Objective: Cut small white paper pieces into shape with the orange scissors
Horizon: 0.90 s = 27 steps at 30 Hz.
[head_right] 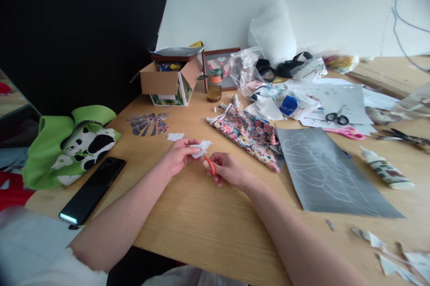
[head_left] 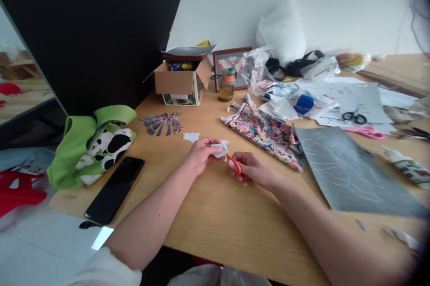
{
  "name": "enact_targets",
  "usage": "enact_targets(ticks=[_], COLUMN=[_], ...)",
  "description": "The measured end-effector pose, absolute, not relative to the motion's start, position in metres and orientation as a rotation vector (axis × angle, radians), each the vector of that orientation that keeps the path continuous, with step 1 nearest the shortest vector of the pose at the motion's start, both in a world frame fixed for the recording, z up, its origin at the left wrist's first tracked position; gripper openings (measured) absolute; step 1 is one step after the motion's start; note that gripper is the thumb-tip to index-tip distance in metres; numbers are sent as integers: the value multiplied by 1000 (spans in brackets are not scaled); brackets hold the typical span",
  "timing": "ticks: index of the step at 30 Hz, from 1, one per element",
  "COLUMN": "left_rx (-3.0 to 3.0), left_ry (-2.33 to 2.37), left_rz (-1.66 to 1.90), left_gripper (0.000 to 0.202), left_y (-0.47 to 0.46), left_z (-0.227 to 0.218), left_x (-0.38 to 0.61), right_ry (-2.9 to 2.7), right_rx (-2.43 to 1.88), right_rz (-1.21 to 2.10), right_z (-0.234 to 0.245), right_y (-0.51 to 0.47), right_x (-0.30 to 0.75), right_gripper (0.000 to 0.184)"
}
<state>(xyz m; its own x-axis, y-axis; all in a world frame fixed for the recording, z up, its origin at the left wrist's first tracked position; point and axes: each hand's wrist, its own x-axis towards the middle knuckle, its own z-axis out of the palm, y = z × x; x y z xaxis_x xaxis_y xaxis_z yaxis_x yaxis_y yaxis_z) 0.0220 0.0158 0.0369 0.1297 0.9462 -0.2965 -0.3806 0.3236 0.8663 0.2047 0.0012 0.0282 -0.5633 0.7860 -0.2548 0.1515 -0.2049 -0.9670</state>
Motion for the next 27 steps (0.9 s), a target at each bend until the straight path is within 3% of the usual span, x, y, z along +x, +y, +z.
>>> enact_targets(ticks=[27], left_rx=[745], left_ry=[1059], left_rz=[1086], left_gripper=[17], left_y=[17], left_z=[40], left_x=[19], right_ry=[-1614], right_rx=[-1091], right_rz=[1817], right_z=[25], right_y=[3], right_x=[207], right_gripper=[50])
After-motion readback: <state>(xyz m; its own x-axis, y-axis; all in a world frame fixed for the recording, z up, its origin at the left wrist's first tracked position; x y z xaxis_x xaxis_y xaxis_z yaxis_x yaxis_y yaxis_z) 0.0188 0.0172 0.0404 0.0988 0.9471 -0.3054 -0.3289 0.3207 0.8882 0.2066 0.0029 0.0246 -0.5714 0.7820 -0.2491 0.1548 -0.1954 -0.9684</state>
